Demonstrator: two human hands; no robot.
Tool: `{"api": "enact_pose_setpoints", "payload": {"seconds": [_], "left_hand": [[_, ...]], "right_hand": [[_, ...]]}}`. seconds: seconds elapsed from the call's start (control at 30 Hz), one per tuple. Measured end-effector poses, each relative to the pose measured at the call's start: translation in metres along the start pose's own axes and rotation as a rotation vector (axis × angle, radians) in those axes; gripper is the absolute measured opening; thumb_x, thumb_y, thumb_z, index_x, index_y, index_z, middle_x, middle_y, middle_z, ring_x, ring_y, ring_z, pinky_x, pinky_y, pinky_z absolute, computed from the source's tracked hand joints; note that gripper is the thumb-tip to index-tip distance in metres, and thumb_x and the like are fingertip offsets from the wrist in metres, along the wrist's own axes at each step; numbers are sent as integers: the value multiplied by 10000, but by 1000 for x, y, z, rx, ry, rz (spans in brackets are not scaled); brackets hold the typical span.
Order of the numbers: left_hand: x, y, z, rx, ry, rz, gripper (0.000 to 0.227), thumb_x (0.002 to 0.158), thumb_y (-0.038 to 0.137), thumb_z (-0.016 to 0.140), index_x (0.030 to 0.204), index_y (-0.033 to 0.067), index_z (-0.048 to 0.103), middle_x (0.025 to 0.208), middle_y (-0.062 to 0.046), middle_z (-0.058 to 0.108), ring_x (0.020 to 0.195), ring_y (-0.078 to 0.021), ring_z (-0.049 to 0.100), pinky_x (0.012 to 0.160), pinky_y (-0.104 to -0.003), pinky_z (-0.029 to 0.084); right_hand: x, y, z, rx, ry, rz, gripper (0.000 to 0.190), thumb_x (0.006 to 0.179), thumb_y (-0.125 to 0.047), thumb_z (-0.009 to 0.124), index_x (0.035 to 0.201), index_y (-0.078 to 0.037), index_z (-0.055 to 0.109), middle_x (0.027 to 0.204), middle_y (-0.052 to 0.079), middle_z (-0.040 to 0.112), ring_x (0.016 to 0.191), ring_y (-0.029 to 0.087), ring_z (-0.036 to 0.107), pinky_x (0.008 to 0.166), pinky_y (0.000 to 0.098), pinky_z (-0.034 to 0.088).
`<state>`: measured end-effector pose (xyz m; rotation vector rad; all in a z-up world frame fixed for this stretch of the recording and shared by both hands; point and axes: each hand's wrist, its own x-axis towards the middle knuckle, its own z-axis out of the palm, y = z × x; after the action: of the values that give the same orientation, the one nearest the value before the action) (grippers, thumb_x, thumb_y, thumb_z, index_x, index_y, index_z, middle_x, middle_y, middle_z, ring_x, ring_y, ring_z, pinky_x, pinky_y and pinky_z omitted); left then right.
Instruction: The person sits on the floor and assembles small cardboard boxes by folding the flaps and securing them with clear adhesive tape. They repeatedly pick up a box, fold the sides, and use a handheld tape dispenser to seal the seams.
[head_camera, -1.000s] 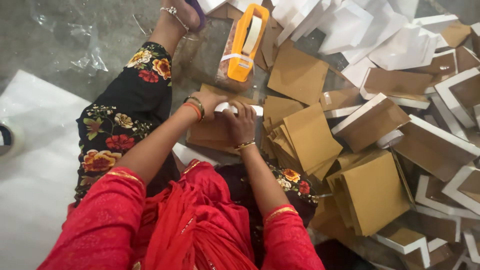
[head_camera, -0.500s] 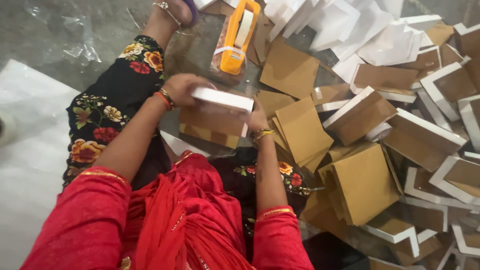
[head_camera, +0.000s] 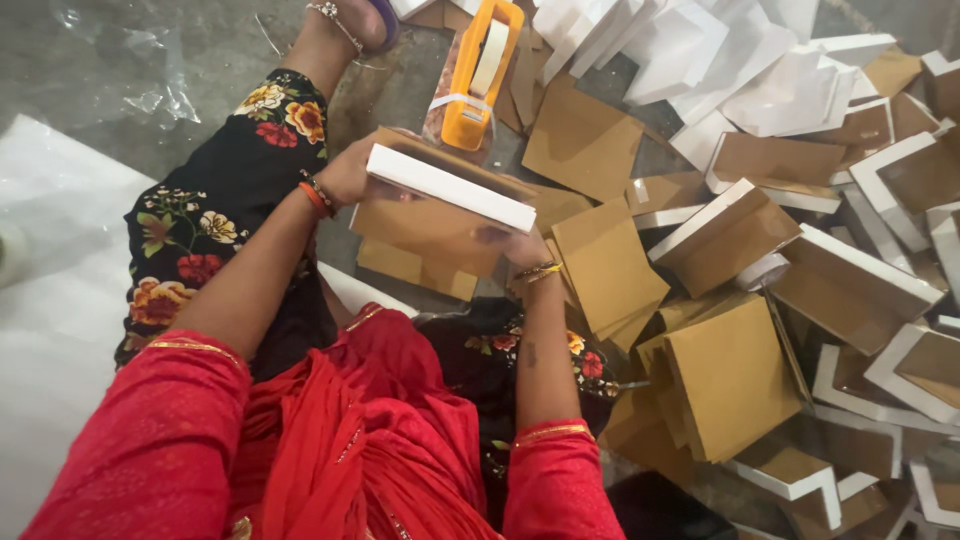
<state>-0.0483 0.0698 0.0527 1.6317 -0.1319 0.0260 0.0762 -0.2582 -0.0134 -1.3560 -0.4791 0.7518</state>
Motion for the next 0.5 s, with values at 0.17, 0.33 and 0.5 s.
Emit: {"api": "enact_pose_setpoints", "payload": {"seconds": [0.17, 0.33, 0.5], "left_hand": [[0, 17, 3, -53, -68, 53, 878, 713, 64, 882, 1478, 71, 452, 1285, -20, 660, 1189, -85, 600, 1028, -309, 514], [1, 8, 1, -16, -103, -31, 720, 716, 51, 885, 1378, 39, 601, 1234, -34, 711, 1106, -76, 627, 989, -300, 527], [0, -9, -3, -67, -78, -207, 524, 777, 71, 821, 1288, 25, 714, 1051, -45, 786, 944, -94, 710, 904, -294, 577]], "right_hand": [[-3, -38, 27, 128, 15, -113, 576, 798, 66, 700, 1288, -221, 605, 919, 53, 748, 755, 159, 722, 710, 323, 621], [0, -23, 11, -251, 12, -127, 123, 911, 27, 707, 1017, -26, 740, 934, 66, 762, 851, 152, 720, 769, 312, 602], [5, -6, 5, -290, 11, -148, 153, 830, 64, 749, 958, -16, 724, 869, 41, 725, 806, 129, 685, 746, 302, 590]]}}
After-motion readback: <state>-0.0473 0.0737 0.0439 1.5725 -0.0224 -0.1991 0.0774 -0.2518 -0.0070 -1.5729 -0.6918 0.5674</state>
